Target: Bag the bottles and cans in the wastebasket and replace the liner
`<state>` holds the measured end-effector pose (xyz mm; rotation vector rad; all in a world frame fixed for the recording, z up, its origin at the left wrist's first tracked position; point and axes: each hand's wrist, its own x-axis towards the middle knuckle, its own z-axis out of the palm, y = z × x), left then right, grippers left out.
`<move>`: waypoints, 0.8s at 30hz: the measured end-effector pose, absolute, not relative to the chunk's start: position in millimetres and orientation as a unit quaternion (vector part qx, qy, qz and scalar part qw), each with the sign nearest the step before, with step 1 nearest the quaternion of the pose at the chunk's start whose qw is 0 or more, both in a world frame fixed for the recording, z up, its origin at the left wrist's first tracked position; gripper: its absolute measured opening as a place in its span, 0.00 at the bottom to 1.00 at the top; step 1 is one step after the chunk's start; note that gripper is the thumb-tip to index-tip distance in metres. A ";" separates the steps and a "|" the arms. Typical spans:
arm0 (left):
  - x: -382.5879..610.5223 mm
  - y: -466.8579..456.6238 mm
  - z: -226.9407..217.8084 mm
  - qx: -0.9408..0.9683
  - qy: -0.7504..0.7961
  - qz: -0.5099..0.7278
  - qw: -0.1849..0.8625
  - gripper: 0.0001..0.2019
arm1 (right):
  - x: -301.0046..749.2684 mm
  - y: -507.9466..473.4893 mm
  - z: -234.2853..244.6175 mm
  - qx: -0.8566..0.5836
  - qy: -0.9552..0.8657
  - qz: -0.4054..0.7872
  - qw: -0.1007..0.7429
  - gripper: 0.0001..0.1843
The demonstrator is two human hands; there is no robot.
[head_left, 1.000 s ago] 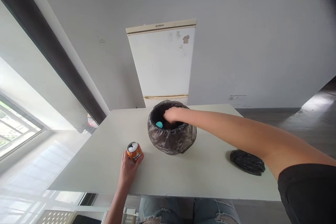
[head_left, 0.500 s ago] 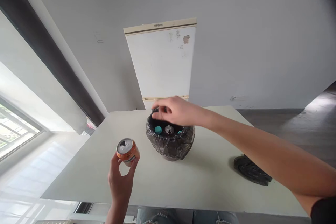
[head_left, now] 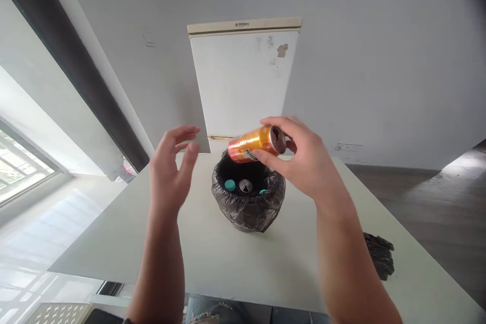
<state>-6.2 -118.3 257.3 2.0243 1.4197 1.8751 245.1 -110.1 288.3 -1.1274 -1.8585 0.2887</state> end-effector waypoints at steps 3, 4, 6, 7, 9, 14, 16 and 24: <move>-19.9 -102.6 265.8 0.616 0.535 0.578 0.027 0.13 | 239.9 -99.1 273.8 -0.482 -0.750 0.065 0.448 0.29; -23.5 -96.3 263.2 0.616 0.553 0.560 0.036 0.13 | 238.0 -95.4 269.3 -0.481 -0.761 0.064 0.431 0.28; -29.6 -82.1 252.1 0.623 0.577 0.524 0.064 0.12 | 235.9 -88.6 261.8 -0.480 -0.780 0.072 0.395 0.26; -32.4 -74.7 245.0 0.626 0.585 0.509 0.081 0.12 | 235.6 -85.6 259.0 -0.482 -0.787 0.075 0.379 0.25; -37.3 -61.5 231.1 0.626 0.597 0.488 0.114 0.12 | 236.1 -79.9 254.4 -0.485 -0.800 0.077 0.344 0.24; -43.6 -46.6 214.0 0.628 0.609 0.447 0.187 0.15 | 236.9 -67.1 243.7 -0.465 -0.845 0.088 0.247 0.27; -43.2 -44.8 212.4 0.629 0.608 0.444 0.194 0.15 | 236.2 -62.7 238.6 -0.463 -0.850 0.096 0.232 0.28; -51.1 -10.4 189.5 0.624 0.587 0.375 0.355 0.27 | 231.2 -50.4 215.8 -0.462 -0.861 0.093 0.191 0.24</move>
